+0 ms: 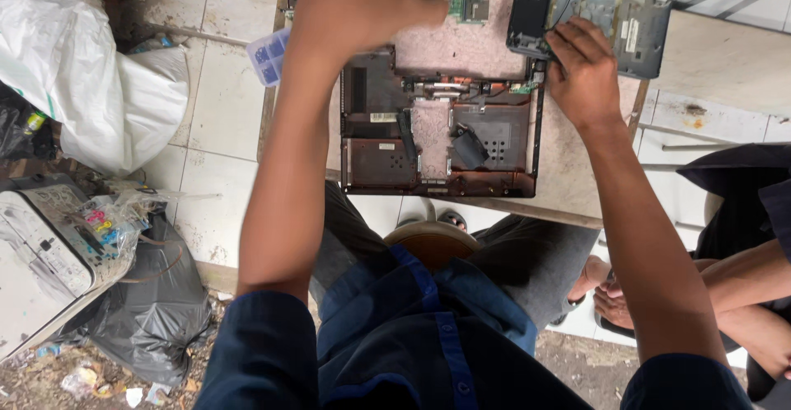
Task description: The person uses a screwdriver to remove screws from a disassembled electronic device on a table. They then use a brush to clean the interior components and continue adjusting parts with the screwdriver.
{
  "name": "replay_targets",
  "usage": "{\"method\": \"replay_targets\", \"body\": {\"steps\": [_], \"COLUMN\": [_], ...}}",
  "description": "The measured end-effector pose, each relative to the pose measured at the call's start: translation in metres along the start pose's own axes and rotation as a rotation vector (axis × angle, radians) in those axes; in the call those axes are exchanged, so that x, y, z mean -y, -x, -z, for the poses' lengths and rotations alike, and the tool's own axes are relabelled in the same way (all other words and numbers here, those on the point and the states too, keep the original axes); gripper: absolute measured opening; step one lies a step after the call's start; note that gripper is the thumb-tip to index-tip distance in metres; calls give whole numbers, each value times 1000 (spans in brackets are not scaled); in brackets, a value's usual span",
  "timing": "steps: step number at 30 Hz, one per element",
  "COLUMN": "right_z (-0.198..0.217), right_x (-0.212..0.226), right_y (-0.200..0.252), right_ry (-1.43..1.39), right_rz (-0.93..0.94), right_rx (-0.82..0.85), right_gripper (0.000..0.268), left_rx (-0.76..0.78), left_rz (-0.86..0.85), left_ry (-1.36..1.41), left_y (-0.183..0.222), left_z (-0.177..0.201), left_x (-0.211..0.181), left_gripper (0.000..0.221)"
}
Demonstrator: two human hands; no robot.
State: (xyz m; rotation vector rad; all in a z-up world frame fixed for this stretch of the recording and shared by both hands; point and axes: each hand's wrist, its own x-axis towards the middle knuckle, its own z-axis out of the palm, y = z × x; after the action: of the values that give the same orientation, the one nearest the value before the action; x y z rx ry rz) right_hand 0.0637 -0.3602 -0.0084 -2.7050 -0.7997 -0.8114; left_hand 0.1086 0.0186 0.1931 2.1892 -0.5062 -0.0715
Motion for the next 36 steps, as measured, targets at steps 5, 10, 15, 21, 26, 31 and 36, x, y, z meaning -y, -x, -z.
{"method": "replay_targets", "body": {"steps": [5,10,15,21,26,31,36], "right_z": [15,63,72,63,54,15,-39], "right_x": [6,40,126,165,166,180,176], "right_y": [-3,-21,-23,-28,-51,-93,-98], "right_ry": [-13,-86,-1070,-1415,-1123,-790,-670], "right_rz": [-22,-155,-539,-901,-735,-292,-117], "right_rx": [95,98,131,-105,-107,-114,-76], "right_gripper": [43,62,69,26,11,14,8], "left_rx": [-71,-278,-357,-305,-433,-389,-383], "left_rz": [-174,246,152,11,153,218,180], "left_ry": [355,801,558,353,-133,-397,-470], "left_y": [80,143,153,148,137,149,152], "left_z": [-39,-105,-136,-118,-82,-82,-94], "left_x": [42,63,31,32,129,184,190], "left_gripper": [28,38,34,37,43,39,40]}}
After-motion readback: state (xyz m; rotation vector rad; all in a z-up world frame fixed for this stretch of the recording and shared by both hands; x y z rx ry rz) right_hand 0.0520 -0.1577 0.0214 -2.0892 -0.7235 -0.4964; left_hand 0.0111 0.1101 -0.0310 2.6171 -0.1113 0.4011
